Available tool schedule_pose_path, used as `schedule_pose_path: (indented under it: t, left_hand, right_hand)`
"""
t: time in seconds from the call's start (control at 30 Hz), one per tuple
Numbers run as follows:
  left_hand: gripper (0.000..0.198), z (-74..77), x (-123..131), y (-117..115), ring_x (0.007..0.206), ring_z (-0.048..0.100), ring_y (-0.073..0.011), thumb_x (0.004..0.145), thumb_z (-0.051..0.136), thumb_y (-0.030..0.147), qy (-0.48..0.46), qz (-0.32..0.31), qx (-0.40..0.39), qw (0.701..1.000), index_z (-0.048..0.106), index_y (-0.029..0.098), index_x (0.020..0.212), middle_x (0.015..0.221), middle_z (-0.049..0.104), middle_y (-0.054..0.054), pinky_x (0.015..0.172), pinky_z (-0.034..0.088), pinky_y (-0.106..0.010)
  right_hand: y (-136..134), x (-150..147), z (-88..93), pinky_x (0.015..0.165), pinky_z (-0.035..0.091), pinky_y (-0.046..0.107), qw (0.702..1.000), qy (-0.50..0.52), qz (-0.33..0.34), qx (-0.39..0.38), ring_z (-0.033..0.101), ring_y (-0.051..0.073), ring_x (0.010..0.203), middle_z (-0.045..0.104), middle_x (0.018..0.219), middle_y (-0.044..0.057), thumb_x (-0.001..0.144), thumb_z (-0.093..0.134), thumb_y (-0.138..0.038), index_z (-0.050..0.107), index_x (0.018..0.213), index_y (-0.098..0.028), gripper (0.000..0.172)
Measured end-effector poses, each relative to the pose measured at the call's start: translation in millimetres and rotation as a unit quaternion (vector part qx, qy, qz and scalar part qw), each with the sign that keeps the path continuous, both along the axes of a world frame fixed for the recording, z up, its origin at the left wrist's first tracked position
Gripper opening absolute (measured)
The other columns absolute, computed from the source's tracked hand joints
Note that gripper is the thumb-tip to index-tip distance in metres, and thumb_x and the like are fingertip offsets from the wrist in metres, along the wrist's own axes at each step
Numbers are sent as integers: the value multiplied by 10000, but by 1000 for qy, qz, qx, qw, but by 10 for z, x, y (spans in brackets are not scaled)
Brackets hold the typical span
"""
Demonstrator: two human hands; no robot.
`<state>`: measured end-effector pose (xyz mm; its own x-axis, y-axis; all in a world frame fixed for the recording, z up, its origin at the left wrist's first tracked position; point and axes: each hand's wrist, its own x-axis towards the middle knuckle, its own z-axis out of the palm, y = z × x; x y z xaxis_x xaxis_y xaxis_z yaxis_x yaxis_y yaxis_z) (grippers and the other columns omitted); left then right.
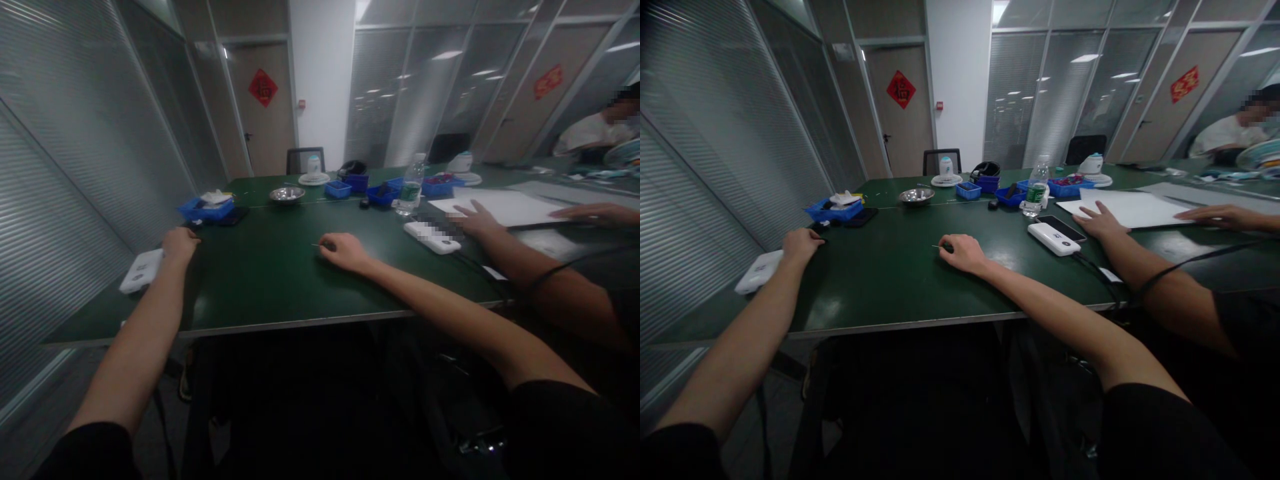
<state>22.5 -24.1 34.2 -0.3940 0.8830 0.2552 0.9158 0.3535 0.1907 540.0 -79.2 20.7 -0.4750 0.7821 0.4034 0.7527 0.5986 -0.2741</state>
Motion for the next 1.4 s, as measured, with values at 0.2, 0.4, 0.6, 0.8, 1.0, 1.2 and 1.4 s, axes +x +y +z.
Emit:
schedule_pose_path:
  t: [0.2, 0.4, 0.6, 0.8, 1.0, 1.2, 1.4]
  left_hand:
    - [340, -38, -40, 23, 862, 550, -211, 868, 817, 309, -5, -3, 26, 1000, 793, 90, 1127, 869, 687, -67, 810, 433, -300]
    - [313, -56, -15, -7, 866, 552, -204, 907, 777, 242, -25, -9, 45, 999, 771, 87, 1178, 880, 681, -52, 843, 431, -306]
    - [308, -47, -4, 10, 837, 559, -208, 890, 782, 247, -39, 10, 28, 999, 795, 89, 1154, 828, 693, -60, 849, 451, -309]
    - [317, -71, -74, 124, 912, 638, -256, 918, 749, 344, -46, -7, 25, 999, 823, 106, 1114, 968, 748, -113, 872, 485, -347]
    - [264, -53, 646, 163, 938, 714, -253, 880, 785, 408, -132, -219, 13, 967, 849, 195, 1023, 999, 791, -76, 869, 520, -324]
    - [325, -139, 1886, -57, 1070, 710, -242, 928, 730, 452, -215, -530, -16, 820, 822, 213, 1128, 1176, 771, -85, 966, 541, -363]
    - [293, -205, 2243, -244, 1010, 732, -242, 935, 740, 403, -235, -572, -2, 786, 816, 187, 1117, 1115, 782, -104, 947, 564, -386]
  right_hand:
    - [-15, 3, 25, 821, 487, 300, 1000, -5, 0, -6, 704, 216, 945, 783, 1096, 59, 1006, 588, -379, 755, 1162, -231, 272]
    - [-21, 10, 34, 778, 479, 300, 1000, -9, 10, -9, 697, 212, 911, 780, 1081, 60, 1011, 582, -390, 750, 1167, -224, 283]
    - [-33, 7, 48, 788, 472, 296, 1000, -14, 0, -11, 697, 212, 918, 781, 1074, 57, 1010, 590, -384, 748, 1154, -228, 265]
    - [-38, 10, 56, 797, 475, 300, 1000, -16, 10, -14, 693, 211, 921, 776, 1088, 62, 1013, 579, -383, 748, 1164, -220, 279]
    - [-51, 1, 60, 824, 482, 299, 999, -8, 29, -21, 689, 208, 949, 768, 1112, 67, 1019, 579, -380, 739, 1187, -215, 285]
    - [-39, -4, 36, 867, 468, 296, 996, -4, 84, -6, 684, 207, 998, 752, 1158, 69, 1019, 583, -351, 727, 1207, -213, 273]
    - [-61, -10, 40, 848, 448, 286, 995, -8, 95, 1, 675, 200, 965, 750, 1114, 62, 1008, 597, -339, 729, 1187, -211, 257]
